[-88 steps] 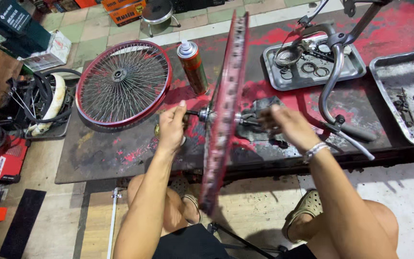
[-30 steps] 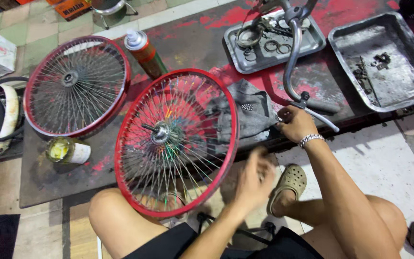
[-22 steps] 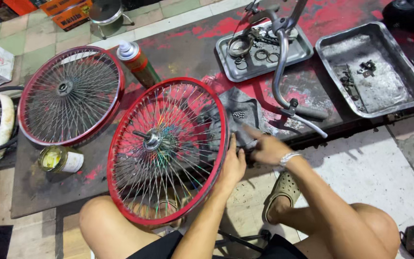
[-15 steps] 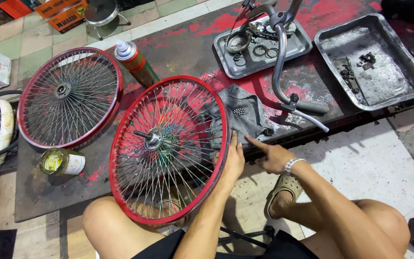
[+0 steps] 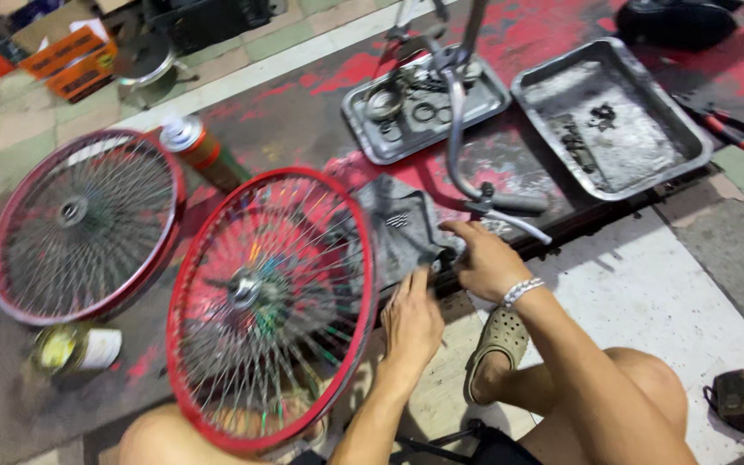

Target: The person repairs a bicycle wheel by applying grease to the hub, inserting ball bearings, and fitting internal axle components by hand.

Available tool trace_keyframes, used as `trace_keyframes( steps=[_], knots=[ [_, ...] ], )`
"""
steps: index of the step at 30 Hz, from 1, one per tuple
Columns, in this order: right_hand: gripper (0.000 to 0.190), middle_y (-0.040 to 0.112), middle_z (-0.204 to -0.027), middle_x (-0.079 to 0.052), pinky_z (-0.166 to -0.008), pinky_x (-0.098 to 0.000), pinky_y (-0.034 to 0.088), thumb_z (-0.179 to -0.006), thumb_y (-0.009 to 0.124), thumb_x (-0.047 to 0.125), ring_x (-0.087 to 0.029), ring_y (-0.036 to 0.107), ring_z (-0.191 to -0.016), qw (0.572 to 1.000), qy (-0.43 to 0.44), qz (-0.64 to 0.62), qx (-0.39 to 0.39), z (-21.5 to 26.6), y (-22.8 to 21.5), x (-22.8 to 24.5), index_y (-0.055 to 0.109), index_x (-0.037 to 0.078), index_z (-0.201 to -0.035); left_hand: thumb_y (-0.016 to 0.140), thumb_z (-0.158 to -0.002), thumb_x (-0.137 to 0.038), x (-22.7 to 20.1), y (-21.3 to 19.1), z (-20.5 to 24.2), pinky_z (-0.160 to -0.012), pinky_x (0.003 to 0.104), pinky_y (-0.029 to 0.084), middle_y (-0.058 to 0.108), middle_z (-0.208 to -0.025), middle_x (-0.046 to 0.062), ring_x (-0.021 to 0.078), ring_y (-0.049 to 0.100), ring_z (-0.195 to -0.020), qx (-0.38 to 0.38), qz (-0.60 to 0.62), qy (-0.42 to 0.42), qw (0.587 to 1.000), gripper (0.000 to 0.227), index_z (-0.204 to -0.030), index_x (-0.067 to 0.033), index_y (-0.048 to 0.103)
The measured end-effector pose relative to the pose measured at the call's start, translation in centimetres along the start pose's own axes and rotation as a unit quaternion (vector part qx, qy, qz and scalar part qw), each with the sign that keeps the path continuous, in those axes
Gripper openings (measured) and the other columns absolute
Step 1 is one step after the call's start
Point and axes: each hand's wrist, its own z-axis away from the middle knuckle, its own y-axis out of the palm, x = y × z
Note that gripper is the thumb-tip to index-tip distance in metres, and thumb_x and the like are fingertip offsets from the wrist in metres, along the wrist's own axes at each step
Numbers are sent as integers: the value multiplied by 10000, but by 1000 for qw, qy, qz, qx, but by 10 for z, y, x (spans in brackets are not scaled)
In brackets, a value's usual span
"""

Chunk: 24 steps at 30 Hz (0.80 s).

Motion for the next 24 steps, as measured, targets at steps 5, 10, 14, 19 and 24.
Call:
trace_keyframes(
  steps=[5, 10, 14, 19, 24],
  knots=[
    [449, 750, -1074, -162, -842, -425, 560, -821, 740, 280, -329, 741, -952, 985, 156, -16, 72, -1, -31, 3, 676, 82, -1219, 611, -826, -40, -24, 5, -24, -968, 476, 478, 652, -1217, 232, 418, 596, -1141, -43, 59, 95, 993, 419, -1240, 20, 620],
    [334, 773, -1097, -170, -891, -405, 574, -916, 718, 289, -316, 747, -992, 959, 280, 39, -28, 17, -90, -72, 734, 75, -1173, 662, -889, -98, -51, 36, -52, -923, 462, 493, 690, -1122, 186, 401, 628, -1070, 15, 81, 87, 993, 275, -1146, -2, 667],
    [644, 736, -1147, -146, -854, -414, 568, -851, 699, 200, -313, 746, -937, 917, 375, -20, -133, 39, -129, -134, 526, 157, -1470, 650, -898, -94, -71, 62, -71, -880, 439, 520, 715, -1069, 159, 375, 665, -1022, 45, 120, 103, 986, 201, -1079, -22, 696],
    [768, 718, -1226, -143, -920, -392, 547, -835, 743, 231, -265, 707, -1055, 925, 355, -78, -109, 47, -128, -174, 441, 215, -1541, 637, -900, -76, -87, 92, -88, -866, 429, 524, 722, -1046, 143, 360, 671, -1002, 54, 129, 132, 981, 169, -1049, -29, 701],
    [646, 679, -1333, -111, -919, -384, 548, -797, 714, 198, -279, 732, -1006, 944, 310, -90, -74, 47, -131, -166, 549, 183, -1421, 640, -903, -75, -98, 115, -110, -854, 429, 521, 719, -1025, 139, 357, 664, -989, 45, 108, 148, 982, 144, -1028, -33, 700]
  ],
)
